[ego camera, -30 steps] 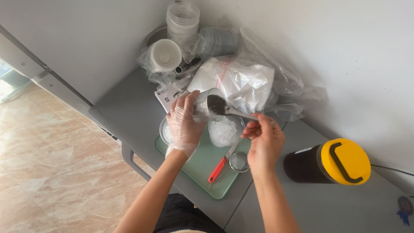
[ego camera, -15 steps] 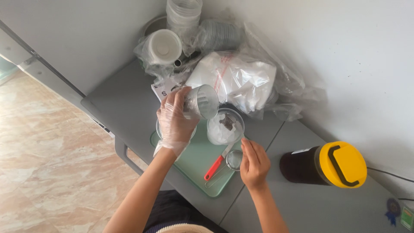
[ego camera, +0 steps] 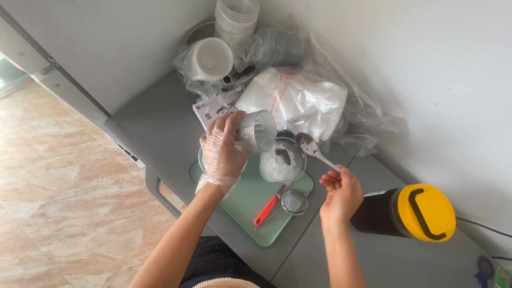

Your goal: Preparing two iced coffee drinks with jelly toppings and bagging them for a customer.

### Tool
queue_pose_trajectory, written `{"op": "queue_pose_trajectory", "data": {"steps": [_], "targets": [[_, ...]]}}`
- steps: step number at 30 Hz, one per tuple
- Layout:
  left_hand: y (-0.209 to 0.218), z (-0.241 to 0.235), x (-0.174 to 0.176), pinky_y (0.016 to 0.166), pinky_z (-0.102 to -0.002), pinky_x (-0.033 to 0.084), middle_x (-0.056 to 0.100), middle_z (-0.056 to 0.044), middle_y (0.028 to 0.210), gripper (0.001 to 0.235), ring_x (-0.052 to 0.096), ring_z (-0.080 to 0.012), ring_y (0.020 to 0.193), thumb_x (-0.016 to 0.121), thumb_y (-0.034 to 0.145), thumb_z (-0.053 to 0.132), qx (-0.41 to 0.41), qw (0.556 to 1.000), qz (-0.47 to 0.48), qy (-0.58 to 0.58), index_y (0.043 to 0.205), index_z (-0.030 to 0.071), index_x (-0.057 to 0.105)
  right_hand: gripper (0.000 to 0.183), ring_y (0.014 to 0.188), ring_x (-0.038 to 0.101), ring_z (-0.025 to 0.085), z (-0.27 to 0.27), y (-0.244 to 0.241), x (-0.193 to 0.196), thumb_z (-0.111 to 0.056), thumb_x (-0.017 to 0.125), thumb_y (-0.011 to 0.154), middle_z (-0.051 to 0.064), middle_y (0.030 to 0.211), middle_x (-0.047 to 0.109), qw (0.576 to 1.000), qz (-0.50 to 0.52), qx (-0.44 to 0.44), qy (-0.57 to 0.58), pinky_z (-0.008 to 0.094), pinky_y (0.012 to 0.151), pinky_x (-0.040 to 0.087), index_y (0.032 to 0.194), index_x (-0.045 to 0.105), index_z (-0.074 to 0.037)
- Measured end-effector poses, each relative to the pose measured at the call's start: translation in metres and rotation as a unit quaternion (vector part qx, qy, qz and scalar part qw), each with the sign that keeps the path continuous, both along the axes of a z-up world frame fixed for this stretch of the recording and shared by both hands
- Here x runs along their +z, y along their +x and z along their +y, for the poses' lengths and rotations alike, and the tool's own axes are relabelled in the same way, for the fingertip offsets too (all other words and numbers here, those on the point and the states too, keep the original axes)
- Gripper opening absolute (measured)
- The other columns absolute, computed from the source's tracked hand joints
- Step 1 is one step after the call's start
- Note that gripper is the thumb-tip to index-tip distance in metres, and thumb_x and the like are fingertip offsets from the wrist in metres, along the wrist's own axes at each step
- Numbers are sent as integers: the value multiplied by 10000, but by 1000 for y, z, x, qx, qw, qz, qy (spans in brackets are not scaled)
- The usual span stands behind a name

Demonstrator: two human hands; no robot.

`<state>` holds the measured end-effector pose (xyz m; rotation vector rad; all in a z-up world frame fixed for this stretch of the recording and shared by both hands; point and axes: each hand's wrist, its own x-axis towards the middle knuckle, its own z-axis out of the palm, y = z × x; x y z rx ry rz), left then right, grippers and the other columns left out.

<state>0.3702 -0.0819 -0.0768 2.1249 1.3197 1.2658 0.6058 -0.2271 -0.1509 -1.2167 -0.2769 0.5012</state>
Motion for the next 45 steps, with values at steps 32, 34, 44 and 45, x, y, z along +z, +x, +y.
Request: {"op": "queue_pose_trajectory", "data": {"steps": [32,34,44,45], "targets": [[-52,20,10,962,-423,534,665,-87,1219,640,649,-320,1130,849,675,109,-7,995,-100,-19,1263,129,599,226,591,645,157,103,-130,89,-170,595,1045,94,737,670,970,-99,216,44,333,530,578,1012,694,31],[-52,23,7,964,-457,505,662,-103,1213,656,628,-355,1137,854,661,94,22,996,-83,16,1262,121,592,221,590,630,144,105,-136,94,-161,597,1039,80,740,662,973,-76,213,51,320,527,569,1007,697,34],[-60,29,4,934,-502,484,647,-112,1190,708,614,-356,1137,900,625,160,103,992,-27,73,1256,114,584,198,554,586,140,110,-124,74,-152,627,1005,64,686,623,973,39,226,6,319,473,525,943,699,22],[-61,32,-1,947,-492,495,651,-96,1205,692,619,-342,1155,898,649,160,104,992,-23,70,1264,124,583,191,563,601,144,111,-123,75,-152,630,995,69,696,637,970,60,235,1,318,491,537,942,702,17]]}}
